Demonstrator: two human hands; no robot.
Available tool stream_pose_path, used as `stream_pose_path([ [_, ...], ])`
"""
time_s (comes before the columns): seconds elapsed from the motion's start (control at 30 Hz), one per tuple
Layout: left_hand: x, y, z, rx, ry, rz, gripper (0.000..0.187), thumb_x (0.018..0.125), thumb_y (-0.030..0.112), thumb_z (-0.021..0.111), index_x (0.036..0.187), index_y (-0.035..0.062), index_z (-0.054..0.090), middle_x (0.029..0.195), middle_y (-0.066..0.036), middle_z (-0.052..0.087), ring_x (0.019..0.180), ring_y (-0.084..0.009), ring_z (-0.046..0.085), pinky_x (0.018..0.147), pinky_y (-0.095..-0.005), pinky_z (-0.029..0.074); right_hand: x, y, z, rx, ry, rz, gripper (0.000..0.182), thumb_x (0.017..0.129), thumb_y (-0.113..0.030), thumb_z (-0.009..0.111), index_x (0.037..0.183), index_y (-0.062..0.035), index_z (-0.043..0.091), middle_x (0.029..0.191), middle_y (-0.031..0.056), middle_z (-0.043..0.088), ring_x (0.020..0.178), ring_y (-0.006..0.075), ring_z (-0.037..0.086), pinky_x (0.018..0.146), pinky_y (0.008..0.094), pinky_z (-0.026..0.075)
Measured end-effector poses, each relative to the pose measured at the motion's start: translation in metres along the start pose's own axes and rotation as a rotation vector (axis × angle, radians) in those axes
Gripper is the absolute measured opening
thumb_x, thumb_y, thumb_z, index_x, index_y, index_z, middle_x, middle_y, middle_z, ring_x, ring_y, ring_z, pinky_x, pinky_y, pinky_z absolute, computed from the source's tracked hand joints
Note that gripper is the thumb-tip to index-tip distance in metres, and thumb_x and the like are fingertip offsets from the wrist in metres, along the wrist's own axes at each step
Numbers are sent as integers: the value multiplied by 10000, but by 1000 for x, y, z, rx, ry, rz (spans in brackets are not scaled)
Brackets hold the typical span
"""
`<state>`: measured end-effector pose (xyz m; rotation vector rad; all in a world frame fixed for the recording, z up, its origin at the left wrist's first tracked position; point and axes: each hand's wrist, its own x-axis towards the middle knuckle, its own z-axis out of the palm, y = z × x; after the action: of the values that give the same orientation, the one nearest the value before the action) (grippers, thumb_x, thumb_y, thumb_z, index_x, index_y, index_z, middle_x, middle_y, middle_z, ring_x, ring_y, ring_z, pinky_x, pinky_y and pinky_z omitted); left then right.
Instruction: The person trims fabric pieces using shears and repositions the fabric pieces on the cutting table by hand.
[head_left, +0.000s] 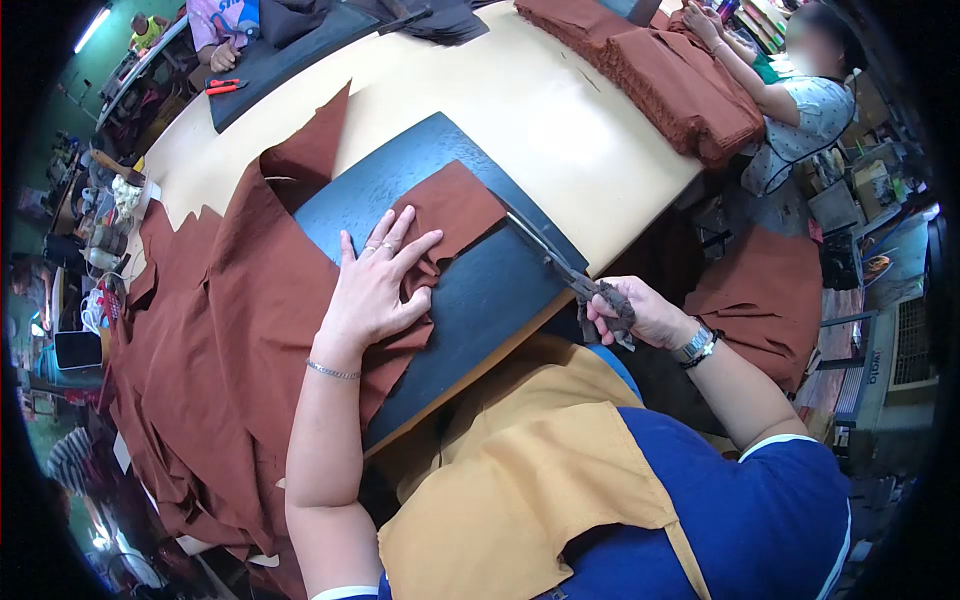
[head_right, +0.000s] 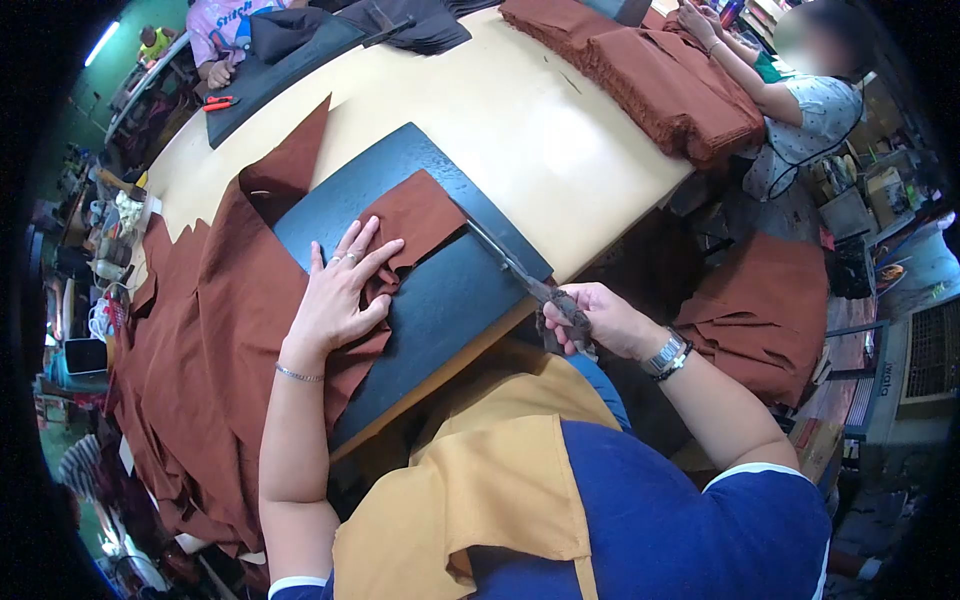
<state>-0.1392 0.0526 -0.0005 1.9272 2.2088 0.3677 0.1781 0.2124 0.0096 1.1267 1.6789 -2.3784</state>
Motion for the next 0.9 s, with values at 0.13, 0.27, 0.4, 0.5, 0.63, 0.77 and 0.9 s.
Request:
stream_pose_path([
  [0.13,-1,0,1,5,-4,-1,674,720,292,569,1386,261,470,1549,-85,276,1446,-285,205,1092,-690,93,-5,4,-5,-84,-5,-21,263,905,-289,663,874,-37,592,699,6,594,575,65,595,527,188,504],
  [0.27,-1,1,1,6,-6,1,684,713,299,562,1389,264,471,1549,-89,276,1446,-290,202,1096,-686,88,-3,9,-11,-10,-14,-14,261,911,-287,656,879,-35,595,721,15,606,585,72,601,536,199,512],
  [0.4,-2,9,1,4,-17,24,687,707,294,560,1387,266,474,1549,-89,275,1446,-288,203,1099,-683,84,5,5,-5,38,-18,-20,288,923,-314,636,874,-33,601,728,19,614,580,86,606,542,215,521],
  [0.5,-2,11,1,4,-20,27,688,706,293,558,1388,269,474,1550,-82,276,1446,-284,204,1101,-680,84,10,4,-2,52,-4,-28,313,926,-338,628,865,-32,603,694,10,604,554,88,597,543,220,523],
  [0.63,-2,9,2,-4,-12,30,688,706,294,556,1389,272,472,1551,-73,276,1446,-282,206,1100,-681,84,7,6,-2,22,10,-37,281,917,-306,646,868,-33,598,696,4,598,548,72,588,526,201,514],
  [0.77,-2,10,2,-2,-13,27,689,705,298,554,1389,272,471,1551,-74,275,1445,-284,207,1099,-683,85,0,8,-2,11,4,-42,250,906,-273,666,870,-37,591,706,1,597,554,58,586,508,181,500],
  [0.9,-1,12,1,-8,-30,49,694,700,313,558,1388,276,472,1552,-76,272,1444,-287,208,1099,-683,85,1,4,1,-2,19,-42,293,914,-330,647,869,-46,592,689,7,598,555,79,598,526,205,511],
])
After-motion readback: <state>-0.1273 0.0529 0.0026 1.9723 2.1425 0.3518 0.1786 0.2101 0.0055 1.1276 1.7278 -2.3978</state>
